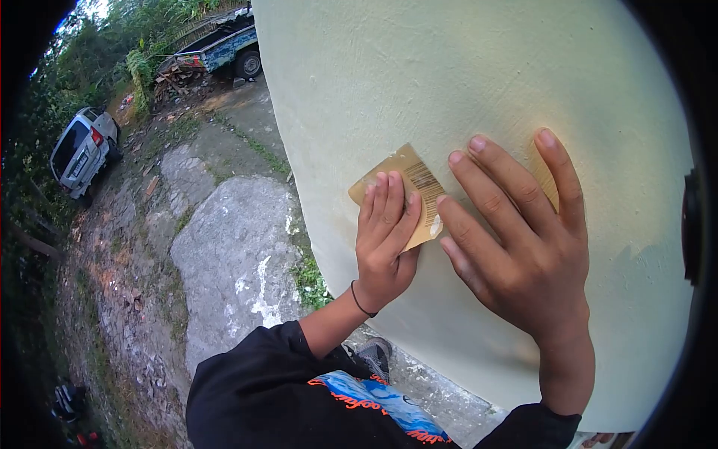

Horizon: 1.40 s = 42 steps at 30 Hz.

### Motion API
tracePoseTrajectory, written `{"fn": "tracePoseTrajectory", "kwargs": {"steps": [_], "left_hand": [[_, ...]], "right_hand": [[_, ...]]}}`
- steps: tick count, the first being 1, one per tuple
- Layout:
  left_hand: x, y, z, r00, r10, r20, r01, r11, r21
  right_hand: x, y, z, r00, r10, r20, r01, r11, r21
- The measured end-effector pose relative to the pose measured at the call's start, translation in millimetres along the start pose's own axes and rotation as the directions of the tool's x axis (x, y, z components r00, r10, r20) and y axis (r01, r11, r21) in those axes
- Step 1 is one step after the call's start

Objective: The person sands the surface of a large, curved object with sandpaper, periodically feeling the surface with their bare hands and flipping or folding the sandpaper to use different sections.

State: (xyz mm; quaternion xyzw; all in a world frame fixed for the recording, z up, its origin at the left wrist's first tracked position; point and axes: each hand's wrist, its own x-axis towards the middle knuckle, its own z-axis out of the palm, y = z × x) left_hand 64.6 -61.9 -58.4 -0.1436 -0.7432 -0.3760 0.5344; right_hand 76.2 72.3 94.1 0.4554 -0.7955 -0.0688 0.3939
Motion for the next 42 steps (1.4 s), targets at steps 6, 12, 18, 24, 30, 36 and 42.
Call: {"fn": "tracePoseTrajectory", "kwargs": {"steps": [6, 12, 18, 24, 30, 36, 42], "left_hand": [[62.2, -34.7, -9.6, 0.973, -0.062, -0.221, 0.064, 0.998, 0.004], [8.2, 0.9, 4.9, 0.998, -0.007, -0.064, 0.005, 0.999, -0.035], [56.6, -23.8, -6.8, 0.978, -0.055, -0.203, 0.065, 0.997, 0.041], [53.0, -16.3, -2.8, 0.972, -0.07, -0.225, 0.071, 0.997, -0.004], [38.5, -15.8, -14.5, 0.986, -0.061, -0.153, 0.06, 0.998, -0.014], [48.1, -13.2, -7.9, 0.963, -0.131, -0.235, 0.127, 0.991, -0.034], [19.8, -6.4, -5.1, 0.985, -0.095, -0.141, 0.094, 0.995, -0.016]], "right_hand": [[-0.1, 0.1, 0.1, 1.0, -0.01, -0.002, 0.01, 1.0, -0.005], [-0.4, 0.3, 0.6, 1.0, -0.025, 0.006, 0.025, 1.0, -0.008], [-1.1, -0.6, 2.4, 1.0, -0.023, -0.001, 0.023, 1.0, 0.005], [-0.3, 0.0, 0.3, 0.999, -0.027, 0.043, 0.026, 0.999, 0.02], [-2.1, 2.3, 2.9, 0.998, -0.049, -0.025, 0.051, 0.996, 0.076], [-0.3, 3.7, 1.3, 0.998, -0.057, -0.003, 0.057, 0.997, 0.06], [-0.8, 4.1, 4.5, 0.997, -0.041, -0.059, 0.049, 0.991, 0.129]]}}
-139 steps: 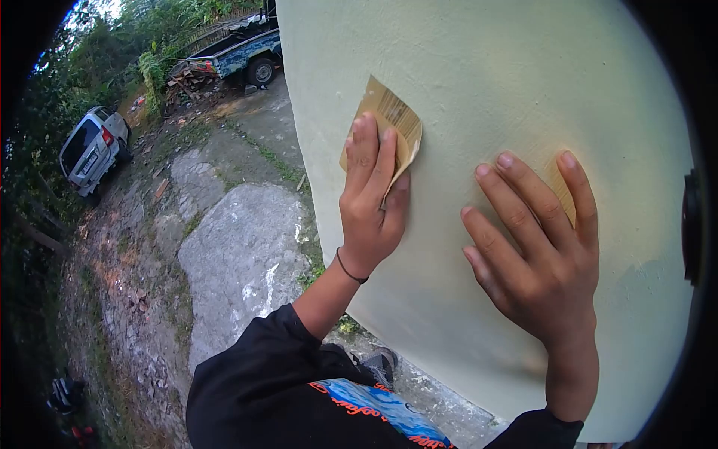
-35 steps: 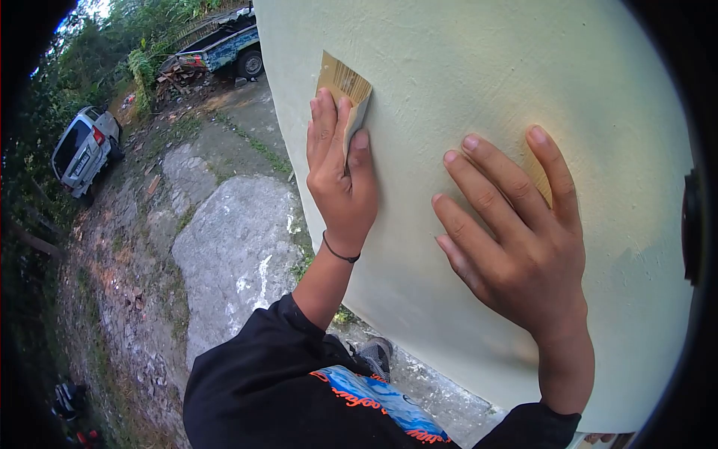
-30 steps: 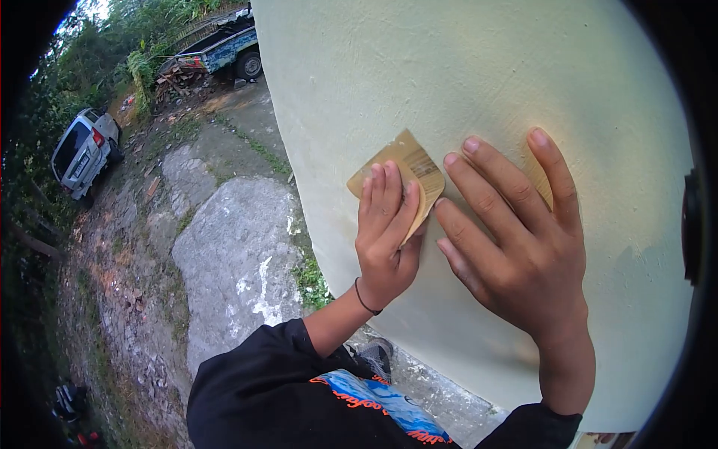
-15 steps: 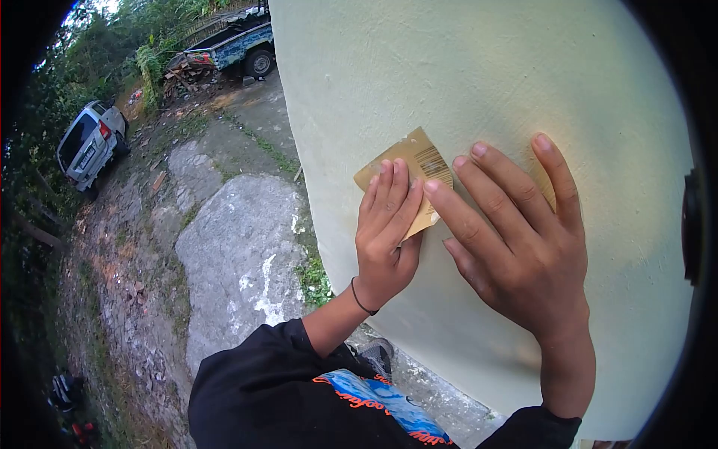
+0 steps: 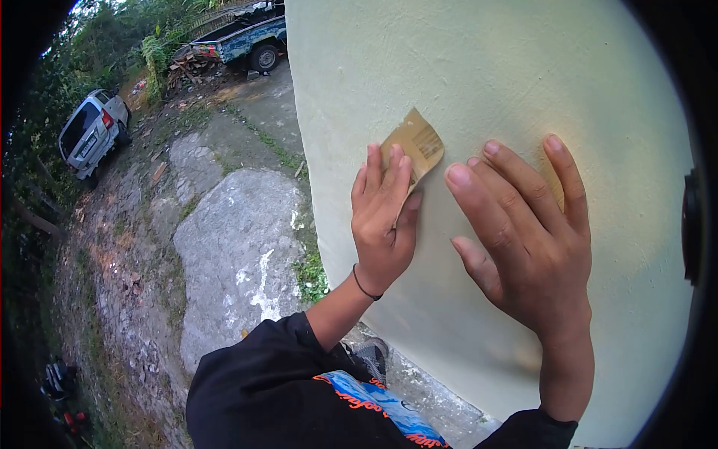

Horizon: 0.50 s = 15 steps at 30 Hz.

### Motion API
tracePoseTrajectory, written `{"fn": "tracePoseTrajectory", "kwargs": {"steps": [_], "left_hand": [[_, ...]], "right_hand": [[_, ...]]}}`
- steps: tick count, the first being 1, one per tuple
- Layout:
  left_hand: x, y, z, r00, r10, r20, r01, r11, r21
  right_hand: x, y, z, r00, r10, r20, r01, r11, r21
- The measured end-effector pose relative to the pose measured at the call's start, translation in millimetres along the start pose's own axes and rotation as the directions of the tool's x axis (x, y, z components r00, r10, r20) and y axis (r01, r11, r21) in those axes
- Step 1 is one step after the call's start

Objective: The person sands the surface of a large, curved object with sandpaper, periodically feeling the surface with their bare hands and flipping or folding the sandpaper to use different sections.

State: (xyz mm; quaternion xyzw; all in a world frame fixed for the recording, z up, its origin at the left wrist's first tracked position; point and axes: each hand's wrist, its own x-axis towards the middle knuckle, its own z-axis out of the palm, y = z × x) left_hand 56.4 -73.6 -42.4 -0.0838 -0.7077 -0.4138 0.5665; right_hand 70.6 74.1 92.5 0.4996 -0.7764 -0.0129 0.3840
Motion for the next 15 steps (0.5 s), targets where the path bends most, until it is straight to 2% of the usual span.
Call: {"fn": "tracePoseTrajectory", "kwargs": {"steps": [2, 5, 6, 8, 9, 10, 12, 14, 15], "left_hand": [[30.7, -9.8, 0.6, 0.99, -0.049, -0.129, 0.05, 0.999, 0.005], [44.9, -4.7, 3.1, 0.977, -0.109, -0.183, 0.111, 0.994, 0.003], [38.6, -1.9, 3.6, 0.978, -0.107, -0.181, 0.109, 0.994, 0.004], [8.9, 12.0, -0.9, 1.0, -0.021, 0.011, 0.021, 0.999, 0.04], [-2.0, 20.1, -4.8, 0.995, -0.063, 0.08, 0.063, 0.998, 0.0], [-2.7, 17.9, -3.0, 0.995, -0.067, 0.08, 0.068, 0.998, -0.007], [3.7, 9.5, -1.6, 1.0, 0.012, 0.026, -0.017, 0.982, 0.187], [26.3, -10.9, -2.3, 1.0, -0.001, -0.005, 0.002, 0.975, 0.223], [38.6, -19.5, -3.1, 0.996, -0.07, -0.06, 0.081, 0.973, 0.218]], "right_hand": [[-0.1, 1.3, 1.4, 0.999, -0.024, -0.023, 0.024, 1.0, -0.011], [-1.0, 1.8, 3.0, 0.999, -0.027, -0.041, 0.027, 1.0, -0.012], [-0.4, 1.0, 2.4, 0.999, -0.025, -0.043, 0.025, 1.0, -0.011], [1.5, -2.5, 0.2, 0.999, 0.017, -0.03, -0.017, 1.0, 0.016], [2.1, -2.9, 0.2, 0.999, 0.019, -0.026, -0.018, 1.0, 0.013], [2.1, -2.7, 0.1, 1.0, 0.016, -0.025, -0.016, 1.0, 0.007], [0.9, -2.0, 0.2, 1.0, 0.017, -0.012, -0.017, 1.0, 0.003], [1.1, 1.8, 1.3, 0.999, -0.026, -0.037, 0.025, 1.0, -0.004], [0.4, 2.7, 1.4, 0.999, -0.02, -0.037, 0.019, 1.0, -0.012]]}}
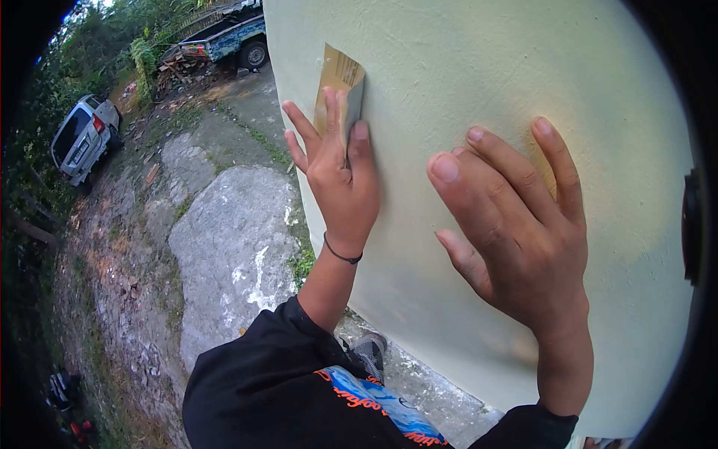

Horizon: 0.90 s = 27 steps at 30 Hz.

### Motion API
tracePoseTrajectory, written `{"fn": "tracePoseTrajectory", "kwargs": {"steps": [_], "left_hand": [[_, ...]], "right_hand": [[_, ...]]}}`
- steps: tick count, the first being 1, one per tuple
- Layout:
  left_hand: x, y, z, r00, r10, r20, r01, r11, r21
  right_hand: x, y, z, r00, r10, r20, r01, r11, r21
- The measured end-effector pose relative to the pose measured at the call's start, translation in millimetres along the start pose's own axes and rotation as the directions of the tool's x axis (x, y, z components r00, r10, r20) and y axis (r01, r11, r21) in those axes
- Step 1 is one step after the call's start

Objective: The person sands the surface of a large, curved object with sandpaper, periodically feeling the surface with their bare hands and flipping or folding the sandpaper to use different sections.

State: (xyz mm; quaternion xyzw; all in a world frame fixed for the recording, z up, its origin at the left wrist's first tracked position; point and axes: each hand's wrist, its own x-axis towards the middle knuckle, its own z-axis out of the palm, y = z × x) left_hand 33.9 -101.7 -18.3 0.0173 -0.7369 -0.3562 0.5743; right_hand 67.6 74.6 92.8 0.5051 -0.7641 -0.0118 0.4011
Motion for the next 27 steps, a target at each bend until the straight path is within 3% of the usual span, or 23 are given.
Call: {"fn": "tracePoseTrajectory", "kwargs": {"steps": [2, 3, 5, 7, 9, 10, 13, 17, 23, 27], "left_hand": [[3.6, 11.9, 1.5, 0.991, -0.128, -0.026, 0.127, 0.991, -0.043], [-6.7, 21.8, 0.1, 0.993, -0.117, -0.026, 0.115, 0.992, -0.054], [-30.0, 36.4, -8.4, 0.992, 0.046, 0.116, -0.021, 0.978, -0.206], [-33.1, 30.6, -8.2, 0.989, 0.081, 0.124, -0.06, 0.984, -0.167], [-16.2, 18.0, -8.0, 0.993, 0.091, 0.082, -0.091, 0.996, -0.009], [-5.1, 15.3, -4.9, 1.0, 0.023, 0.007, -0.023, 0.997, -0.075], [7.5, 15.7, 1.5, 0.998, 0.003, -0.07, -0.011, 0.994, -0.106], [-24.7, 33.9, -3.3, 0.989, 0.101, 0.107, -0.09, 0.99, -0.109], [14.1, 5.3, 3.5, 0.993, 0.013, -0.114, -0.028, 0.991, -0.131], [-29.4, 27.0, 4.4, 0.995, 0.081, 0.066, -0.068, 0.981, -0.182]], "right_hand": [[-1.0, 0.1, 1.0, 1.0, -0.01, -0.02, 0.01, 1.0, 0.011], [-0.3, 0.3, 0.7, 1.0, -0.005, -0.027, 0.005, 1.0, -0.002], [-0.5, -2.9, 1.3, 1.0, 0.011, -0.006, -0.011, 0.999, 0.033], [-0.6, -3.7, 2.9, 1.0, 0.011, -0.011, -0.011, 0.999, 0.031], [-0.9, -3.4, 0.4, 1.0, 0.013, 0.02, -0.013, 1.0, 0.003], [-1.1, -2.8, 0.9, 1.0, 0.014, 0.024, -0.014, 1.0, 0.001], [-0.7, -4.8, 3.7, 1.0, 0.007, 0.008, -0.007, 0.999, -0.043], [-1.1, -8.1, 5.5, 0.999, 0.041, 0.016, -0.04, 0.998, -0.047], [-1.4, -8.2, 4.6, 0.998, 0.046, 0.043, -0.044, 0.998, -0.047], [0.3, -7.7, 4.8, 0.998, 0.037, 0.046, -0.033, 0.995, -0.093]]}}
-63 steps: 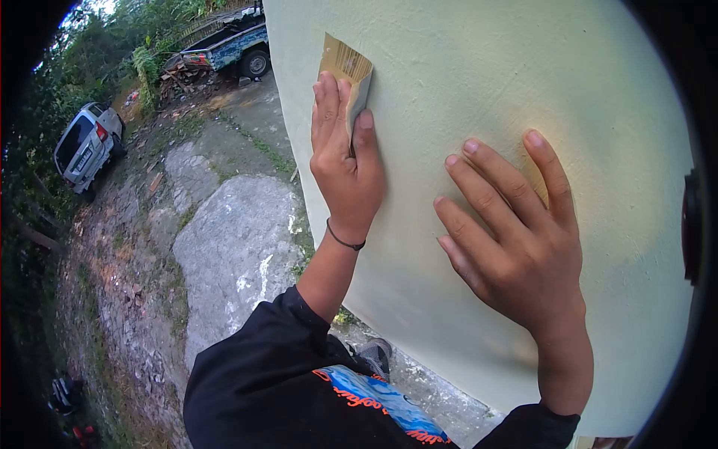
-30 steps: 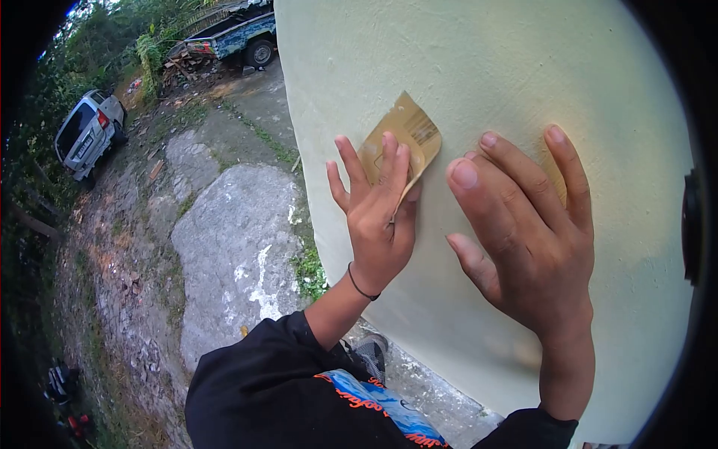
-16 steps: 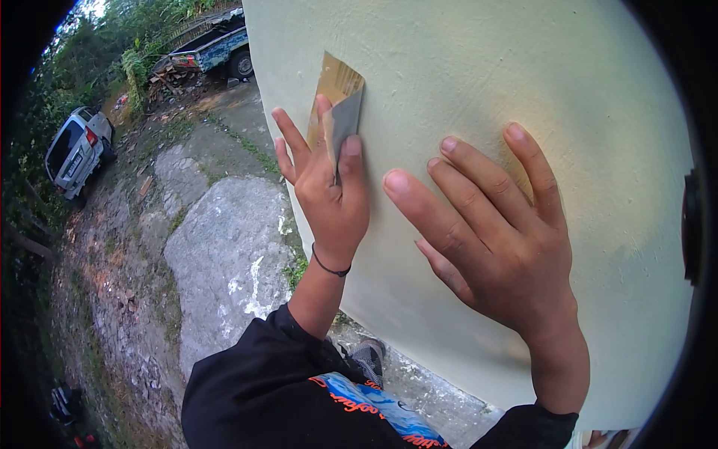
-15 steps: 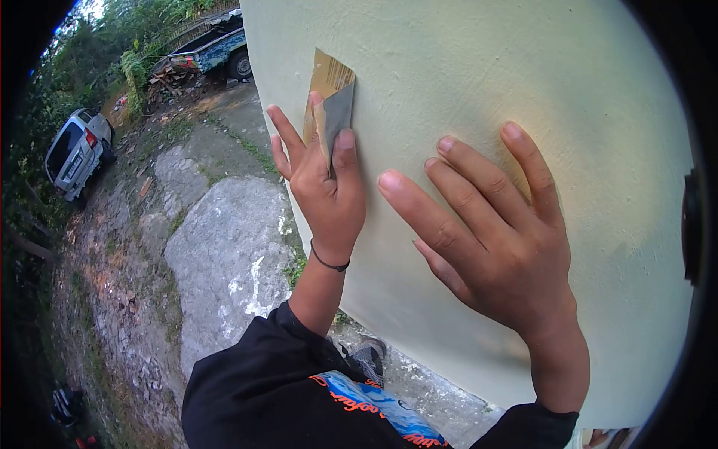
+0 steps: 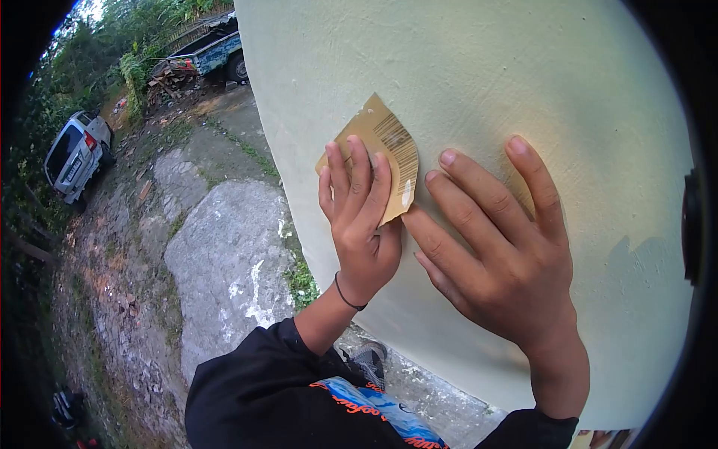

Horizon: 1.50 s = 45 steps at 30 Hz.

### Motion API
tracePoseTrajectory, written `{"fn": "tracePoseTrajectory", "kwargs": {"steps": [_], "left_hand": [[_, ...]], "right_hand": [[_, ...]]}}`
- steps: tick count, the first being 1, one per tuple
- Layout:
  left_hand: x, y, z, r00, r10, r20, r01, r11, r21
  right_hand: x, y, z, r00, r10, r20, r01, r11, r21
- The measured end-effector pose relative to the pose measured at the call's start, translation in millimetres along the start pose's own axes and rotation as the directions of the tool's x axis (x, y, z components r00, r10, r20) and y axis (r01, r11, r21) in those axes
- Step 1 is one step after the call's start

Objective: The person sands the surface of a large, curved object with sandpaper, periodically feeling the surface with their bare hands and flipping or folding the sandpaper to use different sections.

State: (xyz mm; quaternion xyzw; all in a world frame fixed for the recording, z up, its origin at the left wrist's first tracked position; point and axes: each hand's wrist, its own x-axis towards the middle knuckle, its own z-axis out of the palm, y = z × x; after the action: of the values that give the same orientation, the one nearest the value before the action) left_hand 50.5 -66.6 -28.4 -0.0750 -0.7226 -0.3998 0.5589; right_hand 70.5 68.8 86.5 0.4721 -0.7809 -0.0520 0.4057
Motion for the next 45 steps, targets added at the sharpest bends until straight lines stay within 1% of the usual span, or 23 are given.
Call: {"fn": "tracePoseTrajectory", "kwargs": {"steps": [1, 3, 4, 6, 8, 9, 11, 14, 17, 20, 22, 23, 27, 28, 30, 32, 34, 35, 37, 38, 41, 43, 45], "left_hand": [[1.2, -4.9, 0.8, 1.0, -0.004, -0.004, 0.004, 1.0, -0.008], [15.3, -17.4, -3.8, 0.998, 0.03, -0.058, -0.023, 0.992, 0.125], [26.3, -21.3, -3.8, 0.998, 0.022, -0.055, -0.015, 0.991, 0.13], [57.4, -27.8, -1.9, 0.972, 0.022, -0.234, -0.01, 0.999, 0.054], [63.3, -30.5, -1.8, 0.971, 0.037, -0.238, -0.02, 0.997, 0.074], [60.3, -26.9, -0.4, 0.97, 0.004, -0.244, 0.004, 1.0, 0.031], [45.0, -19.4, 1.3, 0.97, -0.029, -0.243, 0.027, 1.0, -0.012], [-6.8, -13.2, -1.0, 0.996, -0.074, -0.057, 0.075, 0.997, 0.025], [-12.1, -16.6, -1.0, 0.996, -0.081, -0.039, 0.084, 0.994, 0.075], [33.2, -19.5, 0.9, 0.99, -0.055, -0.131, 0.068, 0.993, 0.095], [54.0, -20.0, 3.6, 0.963, -0.082, -0.258, 0.073, 0.996, -0.045], [53.9, -18.8, 6.3, 0.957, -0.073, -0.28, 0.058, 0.997, -0.059], [3.4, -9.4, 6.7, 0.987, -0.082, -0.136, 0.08, 0.997, -0.017], [-10.2, -11.5, 5.5, 0.987, -0.084, -0.138, 0.082, 0.996, -0.019], [-21.0, -14.9, 0.4, 0.998, -0.058, -0.034, 0.061, 0.993, 0.098], [-6.3, -27.0, -2.1, 1.0, -0.016, -0.023, 0.019, 0.993, 0.12], [31.7, -27.3, -0.6, 0.984, -0.02, -0.178, 0.04, 0.993, 0.108], [41.6, -29.2, 0.2, 0.984, -0.02, -0.18, 0.04, 0.993, 0.11], [54.8, -32.2, 2.5, 0.969, -0.049, -0.243, 0.025, 0.995, -0.101], [50.5, -30.8, 3.2, 0.969, -0.047, -0.242, 0.023, 0.995, -0.101], [1.3, -22.7, -0.2, 0.993, -0.064, -0.095, 0.061, 0.997, -0.04], [-30.7, -29.1, -1.8, 0.999, -0.026, -0.022, 0.026, 1.0, 0.002], [-28.5, -31.1, -3.5, 0.999, -0.035, 0.007, 0.035, 0.999, 0.039]], "right_hand": [[0.0, 0.9, 0.1, 1.0, -0.004, 0.006, 0.004, 1.0, -0.007], [-1.2, -0.2, 0.0, 1.0, 0.011, -0.006, -0.01, 0.999, 0.036], [-1.8, -1.0, 0.2, 1.0, 0.009, -0.001, -0.009, 0.999, 0.044], [-1.1, 0.3, 0.0, 1.0, 0.002, -0.008, -0.002, 1.0, 0.024], [-1.2, -0.5, 0.3, 1.0, 0.002, -0.009, -0.001, 1.0, 0.022], [-1.1, -0.3, 0.4, 1.0, -0.001, -0.006, 0.001, 1.0, 0.02], [-0.5, 0.4, -0.3, 1.0, 0.003, -0.005, -0.003, 1.0, 0.019], [-0.9, -0.7, -0.4, 1.0, 0.008, 0.005, -0.009, 0.999, 0.032], [-1.0, 0.9, -1.6, 1.0, 0.003, 0.012, -0.003, 1.0, 0.021], [-0.7, 1.0, -2.8, 1.0, -0.01, 0.018, 0.01, 1.0, 0.011], [-0.6, 0.3, -1.8, 1.0, -0.011, 0.02, 0.011, 1.0, 0.014], [-0.7, 0.1, -0.5, 1.0, -0.018, 0.025, 0.017, 1.0, 0.011], [-0.4, 1.0, 0.3, 0.999, -0.032, 0.021, 0.032, 0.999, -0.011], [-0.8, 0.9, 0.9, 0.999, -0.033, 0.023, 0.033, 0.999, -0.013], [-1.8, 0.3, 1.9, 1.0, -0.011, 0.011, 0.011, 1.0, 0.005], [-1.8, 1.3, 1.7, 1.0, -0.019, 0.014, 0.019, 1.0, 0.001], [-1.1, 1.4, 0.7, 0.999, -0.031, 0.012, 0.031, 0.999, -0.008], [-0.9, 1.0, 0.1, 0.999, -0.027, 0.017, 0.027, 1.0, -0.002], [-0.2, 1.6, 0.0, 1.0, -0.022, 0.019, 0.022, 1.0, 0.0], [-0.3, 2.0, 0.6, 1.0, -0.022, 0.014, 0.022, 1.0, 0.003], [-0.9, 0.8, 3.0, 1.0, -0.009, 0.004, 0.009, 1.0, 0.012], [-1.0, 0.9, 3.6, 1.0, -0.001, -0.005, 0.001, 1.0, 0.007], [-1.8, 0.1, 2.7, 1.0, 0.002, 0.005, -0.002, 1.0, 0.009]]}}
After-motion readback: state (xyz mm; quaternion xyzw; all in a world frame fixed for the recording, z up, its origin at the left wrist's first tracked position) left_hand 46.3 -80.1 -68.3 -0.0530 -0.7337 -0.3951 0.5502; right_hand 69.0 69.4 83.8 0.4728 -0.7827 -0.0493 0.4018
